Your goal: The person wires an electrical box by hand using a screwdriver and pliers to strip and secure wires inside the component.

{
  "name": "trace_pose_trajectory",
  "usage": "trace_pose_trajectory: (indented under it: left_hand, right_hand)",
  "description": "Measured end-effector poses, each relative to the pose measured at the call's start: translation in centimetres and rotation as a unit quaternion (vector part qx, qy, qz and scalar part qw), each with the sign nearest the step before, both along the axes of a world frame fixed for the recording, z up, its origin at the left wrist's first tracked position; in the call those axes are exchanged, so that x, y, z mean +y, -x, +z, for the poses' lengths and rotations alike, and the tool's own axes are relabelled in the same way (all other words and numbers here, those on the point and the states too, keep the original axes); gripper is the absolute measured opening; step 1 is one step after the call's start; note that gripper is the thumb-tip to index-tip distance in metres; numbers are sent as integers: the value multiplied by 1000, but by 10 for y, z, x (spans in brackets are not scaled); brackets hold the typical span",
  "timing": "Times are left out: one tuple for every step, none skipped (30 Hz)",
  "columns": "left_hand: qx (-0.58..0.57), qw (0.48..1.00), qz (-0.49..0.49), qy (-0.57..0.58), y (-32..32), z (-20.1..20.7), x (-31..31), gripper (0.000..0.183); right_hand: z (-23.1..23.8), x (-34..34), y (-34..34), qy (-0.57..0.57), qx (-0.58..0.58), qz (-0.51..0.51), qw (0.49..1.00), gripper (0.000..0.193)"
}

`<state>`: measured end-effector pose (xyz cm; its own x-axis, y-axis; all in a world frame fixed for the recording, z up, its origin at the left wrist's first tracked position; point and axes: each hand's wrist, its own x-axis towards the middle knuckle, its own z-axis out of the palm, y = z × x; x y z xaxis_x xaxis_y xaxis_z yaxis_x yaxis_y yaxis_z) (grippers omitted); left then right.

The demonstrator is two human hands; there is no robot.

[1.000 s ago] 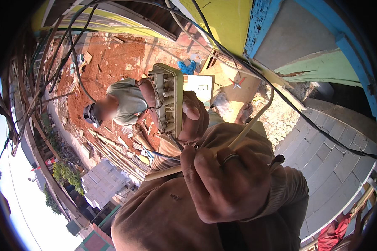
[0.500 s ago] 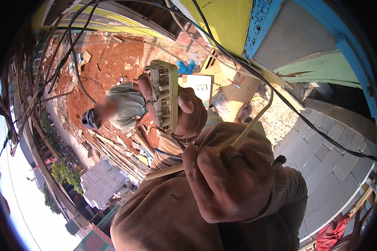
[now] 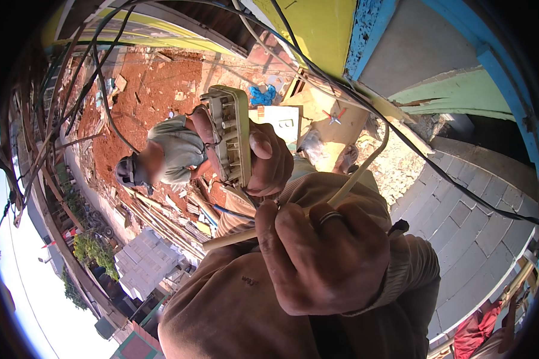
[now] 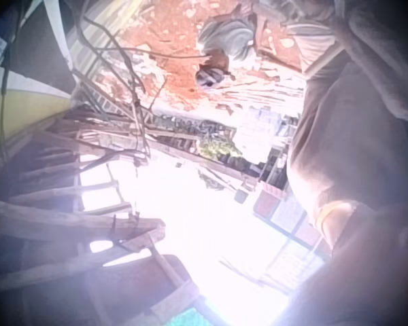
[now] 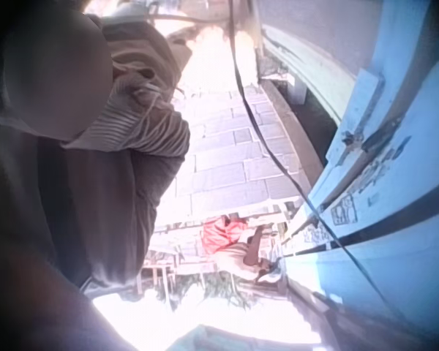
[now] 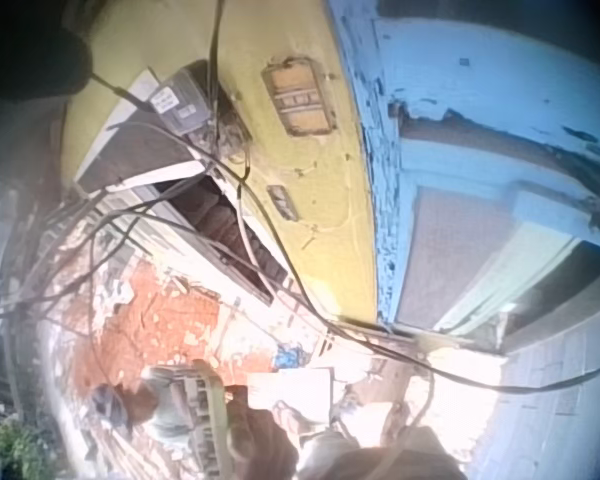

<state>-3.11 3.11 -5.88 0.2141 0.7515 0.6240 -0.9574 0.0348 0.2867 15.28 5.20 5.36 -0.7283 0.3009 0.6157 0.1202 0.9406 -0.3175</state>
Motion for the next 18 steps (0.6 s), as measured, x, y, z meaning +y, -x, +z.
trace_pose_trajectory:
  left_hand:
    - [-2, 1000, 7, -2, 0, 0, 0, 41]
    - [9, 1000, 7, -8, 2, 0, 1, 42]
    - [15, 1000, 7, -11, 3, 1, 2, 42]
    - [20, 1000, 7, -15, 3, 1, 2, 42]
    - [31, 999, 19, -22, 2, 2, 2, 43]
    - [36, 999, 25, -26, 2, 3, 1, 43]
    - [41, 998, 31, -29, 2, 3, 1, 43]
    - [40, 998, 34, -25, 2, 3, -1, 44]
    - [41, 998, 36, -22, 3, 3, -1, 44]
    - [41, 998, 38, -20, 3, 4, -1, 45]
    - [41, 998, 39, -24, 3, 5, 0, 45]
    - [41, 998, 40, -27, 2, 4, -1, 46]
    - [41, 998, 41, -29, 1, 3, -1, 46]
    - [41, 997, 57, -18, -1, 2, -5, 75]
    - [42, 997, 67, -12, -2, 4, -8, 94]
    - [42, 996, 77, -6, -3, 5, -12, 113]
    - [38, 996, 84, 5, -4, 7, -15, 114]
    - [34, 996, 79, 4, -4, 7, -11, 114]
  right_hand:
    - [-1, 0, 1, -9, 14, -8, 1000, 18]
    - [0, 0, 1, -4, 7, -4, 1000, 18]
    - [0, -1, 1, -3, 3, -2, 1000, 18]
    - [0, -2, 1, -1, 0, 0, 1000, 18]
    - [0, -3, 2, -3, 0, -3, 1000, 18]
    - [1, -4, 2, -4, 0, -5, 1000, 18]
    - [2, -4, 1, -5, 0, -6, 1000, 18]
    - [7, -4, -2, 18, -30, 9, 999, 17]
    - [9, -4, -2, 30, -45, 18, 998, 18]
    - [11, -4, -3, 41, -59, 26, 997, 21]
    - [11, -4, -3, 39, -62, 27, 997, 20]
    - [11, -4, -4, 37, -64, 27, 997, 20]
    - [10, -3, -5, 36, -66, 29, 997, 20]
    - [11, -2, -6, 38, -74, 32, 996, 20]
    - [12, -3, -6, 41, -81, 36, 995, 19]
    - [13, -4, -6, 40, -80, 40, 995, 19]
    - [14, -5, -5, 37, -83, 40, 995, 21]
    - [13, -4, -6, 30, -88, 30, 995, 23]
